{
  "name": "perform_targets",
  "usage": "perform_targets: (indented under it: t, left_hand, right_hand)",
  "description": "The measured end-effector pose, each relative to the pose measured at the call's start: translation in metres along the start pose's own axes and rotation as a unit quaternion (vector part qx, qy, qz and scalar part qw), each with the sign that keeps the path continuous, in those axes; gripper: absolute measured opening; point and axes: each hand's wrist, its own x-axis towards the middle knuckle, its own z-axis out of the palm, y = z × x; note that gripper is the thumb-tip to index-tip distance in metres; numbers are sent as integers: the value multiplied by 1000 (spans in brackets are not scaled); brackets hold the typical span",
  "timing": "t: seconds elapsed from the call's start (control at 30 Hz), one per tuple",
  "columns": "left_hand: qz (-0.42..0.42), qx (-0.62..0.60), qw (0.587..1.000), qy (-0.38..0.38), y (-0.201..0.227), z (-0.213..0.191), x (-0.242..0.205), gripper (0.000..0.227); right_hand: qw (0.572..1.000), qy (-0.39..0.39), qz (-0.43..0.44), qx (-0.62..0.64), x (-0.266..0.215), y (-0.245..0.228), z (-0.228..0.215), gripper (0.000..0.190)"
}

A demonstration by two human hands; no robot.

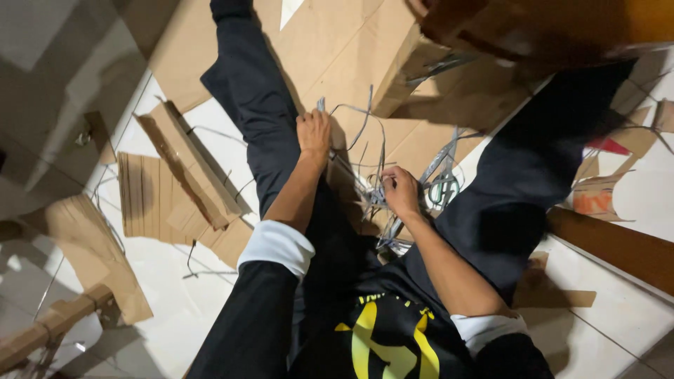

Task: Assembling cardboard components onto a wooden stool using wire fasteners

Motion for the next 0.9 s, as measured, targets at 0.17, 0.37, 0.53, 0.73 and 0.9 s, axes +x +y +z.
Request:
perform_targets:
  t: [0.17, 0.37, 0.53, 0.73, 0.9]
  left_hand:
    - [34, 6, 996, -80, -6, -8, -6, 18]
    - [39, -24, 999, -21, -3, 12, -12, 12]
    - [69, -22, 993, -91, 2, -2, -13, 20]
    - [-20, -220, 958, -184, 3, -120, -38, 16]
    - [0, -518, 812, -268, 25, -221, -78, 11]
  right_hand:
    - [998, 50, 39, 0, -1, 6, -12, 12]
    - [998, 39, 53, 20, -8, -22, -16, 13]
    - [995, 50, 87, 23, -13, -17, -19, 14]
    - [991, 130, -4, 25, -6, -50, -35, 19]
    - [975, 128, -170, 58, -7, -109, -46, 32]
